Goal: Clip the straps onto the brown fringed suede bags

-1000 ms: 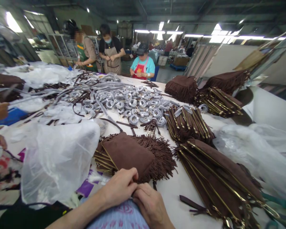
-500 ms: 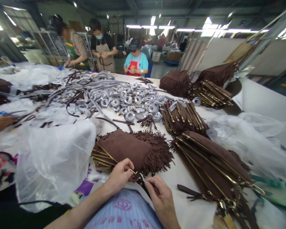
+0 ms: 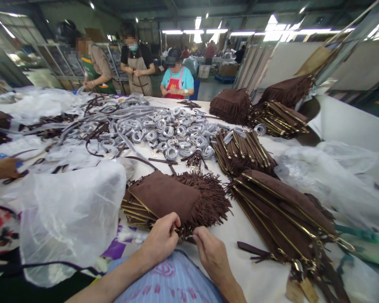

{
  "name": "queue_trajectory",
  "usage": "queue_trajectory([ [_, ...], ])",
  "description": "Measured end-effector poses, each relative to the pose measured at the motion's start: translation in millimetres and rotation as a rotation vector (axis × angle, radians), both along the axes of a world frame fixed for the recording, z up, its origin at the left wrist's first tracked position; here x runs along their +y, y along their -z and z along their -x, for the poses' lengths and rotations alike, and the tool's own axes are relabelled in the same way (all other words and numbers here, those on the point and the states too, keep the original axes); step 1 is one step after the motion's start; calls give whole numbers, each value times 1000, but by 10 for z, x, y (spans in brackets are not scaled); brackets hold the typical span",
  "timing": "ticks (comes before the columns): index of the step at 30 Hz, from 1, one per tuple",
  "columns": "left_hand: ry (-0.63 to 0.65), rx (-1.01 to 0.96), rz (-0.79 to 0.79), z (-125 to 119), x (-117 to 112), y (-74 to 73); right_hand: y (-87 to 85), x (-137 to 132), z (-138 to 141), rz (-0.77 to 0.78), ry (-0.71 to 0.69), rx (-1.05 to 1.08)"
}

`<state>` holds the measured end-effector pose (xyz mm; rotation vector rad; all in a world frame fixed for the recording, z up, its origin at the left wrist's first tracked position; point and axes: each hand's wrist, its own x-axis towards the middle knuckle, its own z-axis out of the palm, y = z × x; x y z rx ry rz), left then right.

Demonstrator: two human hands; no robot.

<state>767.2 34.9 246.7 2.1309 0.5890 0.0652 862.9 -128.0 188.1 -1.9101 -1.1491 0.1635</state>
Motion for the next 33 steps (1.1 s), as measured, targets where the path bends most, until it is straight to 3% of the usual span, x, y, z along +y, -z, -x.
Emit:
queue_trajectory([
  [6,-7,-4,40,33,28,19,-176,71,82,-165,-196,235],
  [13,-112,-36,138,75,-50,35,-51,135,73,-214,-187,272],
  [16,-161,-68,230,75,-77,68,27,97,-36,-100,-229,165],
  [19,-191,-77,249,80,-78,121,118,1,-143,47,-165,56],
  [21,-194,-83,205,89,-71,148,131,-68,-170,63,-92,41],
  [28,-180,-58,132,97,-74,112,-117,-87,50,-145,72,235],
  [33,-187,-50,166,79,-72,127,-76,16,137,-166,42,220],
])
